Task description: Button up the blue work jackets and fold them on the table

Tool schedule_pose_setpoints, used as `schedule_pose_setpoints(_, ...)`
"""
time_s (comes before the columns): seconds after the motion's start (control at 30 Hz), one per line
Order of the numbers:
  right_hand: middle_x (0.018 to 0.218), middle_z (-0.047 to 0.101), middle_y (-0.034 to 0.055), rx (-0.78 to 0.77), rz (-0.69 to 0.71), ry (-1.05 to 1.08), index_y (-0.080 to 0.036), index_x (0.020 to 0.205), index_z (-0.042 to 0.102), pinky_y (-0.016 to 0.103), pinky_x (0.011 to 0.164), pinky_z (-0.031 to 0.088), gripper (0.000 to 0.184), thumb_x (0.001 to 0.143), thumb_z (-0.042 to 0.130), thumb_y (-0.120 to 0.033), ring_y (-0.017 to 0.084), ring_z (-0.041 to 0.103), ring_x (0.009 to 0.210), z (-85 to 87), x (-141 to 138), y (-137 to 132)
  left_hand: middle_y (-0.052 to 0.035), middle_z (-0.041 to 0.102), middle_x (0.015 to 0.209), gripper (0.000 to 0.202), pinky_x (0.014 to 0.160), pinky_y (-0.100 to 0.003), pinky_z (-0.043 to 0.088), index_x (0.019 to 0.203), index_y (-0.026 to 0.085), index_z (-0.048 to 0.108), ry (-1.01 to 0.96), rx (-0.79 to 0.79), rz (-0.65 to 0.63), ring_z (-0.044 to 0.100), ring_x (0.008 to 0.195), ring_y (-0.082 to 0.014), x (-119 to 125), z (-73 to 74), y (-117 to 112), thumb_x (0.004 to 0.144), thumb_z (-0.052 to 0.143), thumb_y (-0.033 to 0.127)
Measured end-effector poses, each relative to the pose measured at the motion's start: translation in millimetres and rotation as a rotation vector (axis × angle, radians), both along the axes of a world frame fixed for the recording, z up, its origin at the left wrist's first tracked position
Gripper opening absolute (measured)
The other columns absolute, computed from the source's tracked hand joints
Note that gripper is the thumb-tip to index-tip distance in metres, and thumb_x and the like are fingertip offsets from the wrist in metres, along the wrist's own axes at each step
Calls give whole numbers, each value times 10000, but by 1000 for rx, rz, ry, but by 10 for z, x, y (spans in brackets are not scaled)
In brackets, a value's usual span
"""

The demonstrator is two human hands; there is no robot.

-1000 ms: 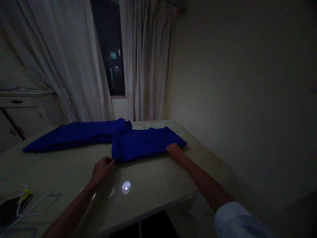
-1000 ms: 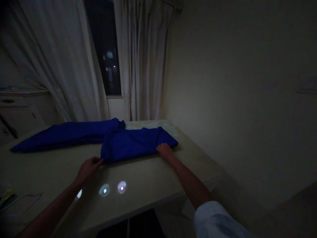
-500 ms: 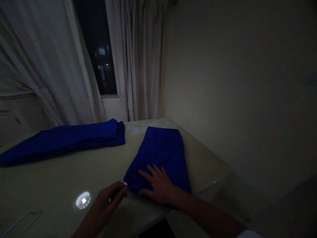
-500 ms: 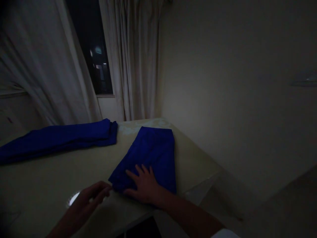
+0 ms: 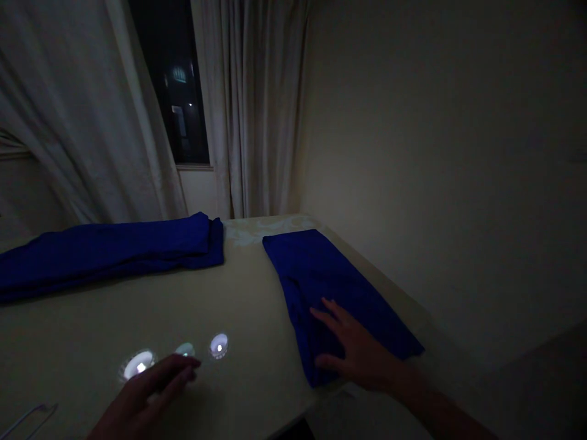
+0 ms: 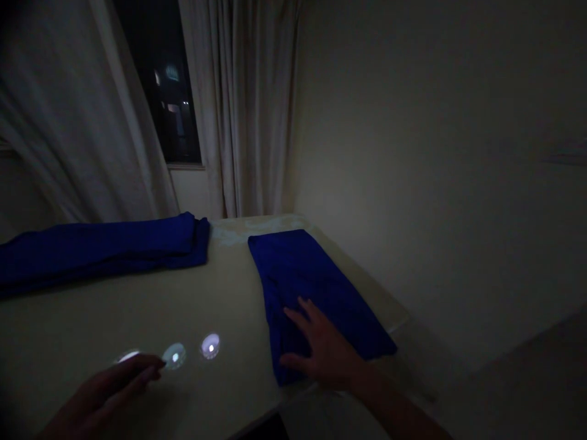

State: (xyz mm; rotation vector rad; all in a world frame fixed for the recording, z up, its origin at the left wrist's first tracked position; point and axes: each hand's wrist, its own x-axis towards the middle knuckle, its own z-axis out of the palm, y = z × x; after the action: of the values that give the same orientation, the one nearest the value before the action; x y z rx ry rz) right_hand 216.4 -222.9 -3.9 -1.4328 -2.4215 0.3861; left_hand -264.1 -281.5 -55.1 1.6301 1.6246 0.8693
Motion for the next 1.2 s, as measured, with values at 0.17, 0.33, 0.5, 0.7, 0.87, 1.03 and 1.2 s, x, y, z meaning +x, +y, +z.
schedule_pose_setpoints(0.17, 1712, 317, 144, -41, -70, -169, -435, 1596, 429, 822, 1160, 178, 683, 970, 579, -663, 488, 239, 1570, -422, -500, 398, -76, 777, 1135, 497, 840, -392, 622, 1110, 296, 768, 181, 219, 58, 741, 992, -299, 100, 228, 849, 890, 536, 677)
schedule_pose_setpoints(0.33, 1667, 403, 162, -25, -145, -211, -351, 1542, 535, 792, 1163, 229, 506, 1053, 504, -475, 448, 328, 1546, -232, -221, 1695, -136, 745, 1186, 461, 961, -435, 556, 1168, 225, 728, 400, 410, 157, 720, 1043, -309, -6, -7, 1184, 940, 466, 528)
schedule_pose_setpoints(0.5, 1628, 446, 213, 6, -249, -183, -224, 1505, 583, 764, 1154, 245, 463, 1075, 493, -370, 443, 390, 1507, -98, -130, 2729, -119, 725, 1255, 422, 1003, -494, 495, 1250, 232, 684, 575, 357, 115, 682, 1138, -314, 9, -105, 1177, 981, 434, 440)
schedule_pose_setpoints(0.7, 1637, 444, 186, 12, -181, -185, -263, 1531, 556, 741, 1174, 237, 510, 1022, 553, -284, 420, 410, 1502, -173, -180, 2596, -125, 719, 1263, 430, 1030, -482, 474, 1248, 227, 674, 545, 329, 150, 661, 1172, -309, 8, -64, 1177, 976, 418, 439)
schedule_pose_setpoints(0.87, 1622, 490, 106, 149, -11, -161, -307, 1517, 572, 636, 1254, 251, 528, 1012, 570, -460, 338, 412, 1524, -398, 196, 1690, -122, 724, 1261, 449, 1020, -514, 473, 1231, 231, 690, 589, 311, 147, 663, 1163, -332, 75, -43, 1131, 946, 420, 449)
schedule_pose_setpoints(1.03, 1556, 560, 130, 298, -73, -22, -242, 1446, 635, 539, 1217, 383, 474, 1033, 513, -440, 296, 527, 1429, -424, 282, 1296, -117, 683, 1337, 509, 937, -427, 548, 1320, 231, 661, 603, 250, 157, 694, 1106, -313, -18, 78, 1403, 960, 406, 485)
schedule_pose_setpoints(1.2, 1517, 590, 136, 264, -70, 16, -239, 1403, 659, 545, 1172, 437, 464, 1001, 556, -446, 312, 547, 1389, -373, 230, 1374, -207, 555, 1529, 622, 1111, -551, 444, 1473, 122, 557, 814, 298, 314, 497, 1411, -424, -492, 272, 1984, 943, 391, 400)
